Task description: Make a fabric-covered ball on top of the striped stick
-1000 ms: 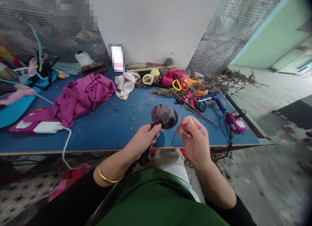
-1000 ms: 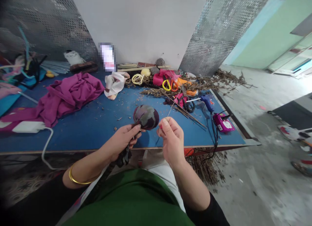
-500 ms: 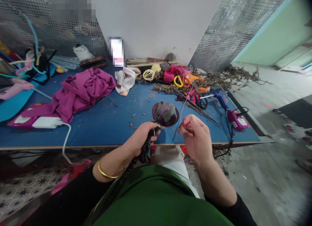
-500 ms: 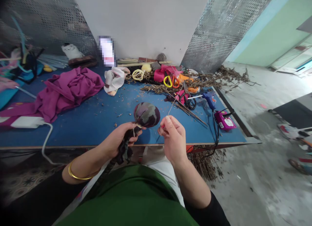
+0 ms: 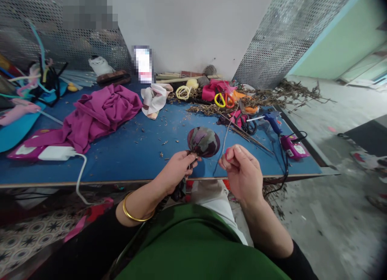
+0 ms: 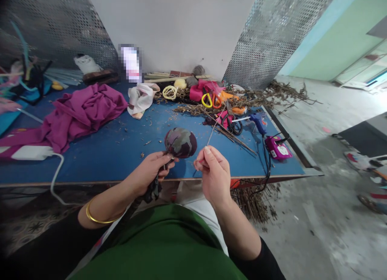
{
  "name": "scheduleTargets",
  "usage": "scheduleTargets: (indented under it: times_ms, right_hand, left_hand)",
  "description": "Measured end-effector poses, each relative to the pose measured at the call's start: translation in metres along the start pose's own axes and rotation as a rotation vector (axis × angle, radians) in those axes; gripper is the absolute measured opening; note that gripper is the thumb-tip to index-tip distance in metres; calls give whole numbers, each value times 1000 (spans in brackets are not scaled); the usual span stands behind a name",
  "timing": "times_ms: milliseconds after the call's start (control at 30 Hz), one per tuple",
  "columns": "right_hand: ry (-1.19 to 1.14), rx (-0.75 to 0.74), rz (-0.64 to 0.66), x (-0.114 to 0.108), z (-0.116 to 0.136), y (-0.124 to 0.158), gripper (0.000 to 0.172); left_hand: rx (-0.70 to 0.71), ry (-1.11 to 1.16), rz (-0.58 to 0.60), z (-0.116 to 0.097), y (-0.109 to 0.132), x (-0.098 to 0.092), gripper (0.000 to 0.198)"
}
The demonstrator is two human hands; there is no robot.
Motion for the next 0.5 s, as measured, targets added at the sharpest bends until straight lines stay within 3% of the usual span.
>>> scheduleTargets:
  times_ms: [167,367,500]
  right_hand:
    - [18,-72,61,-1,9,1,26]
    - [425,-293,192,1,48,0,27]
    - [587,-350,299,14,66,-10,26]
  left_hand:
    - [-1,-56,3,-2,3,0,22]
    - [13,-203,-8,-4,7,-3,22]
    - [76,-359,7,-8,7,-2,26]
Point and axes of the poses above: each hand's wrist, its own y-axis away from the middle knuckle, its own x-axis out of the palm, z = x × y, the point moved 9 cm from there along -y, towards the middle knuckle, and after that the axes turned 8 degrees about y, right-handed, at the moved point
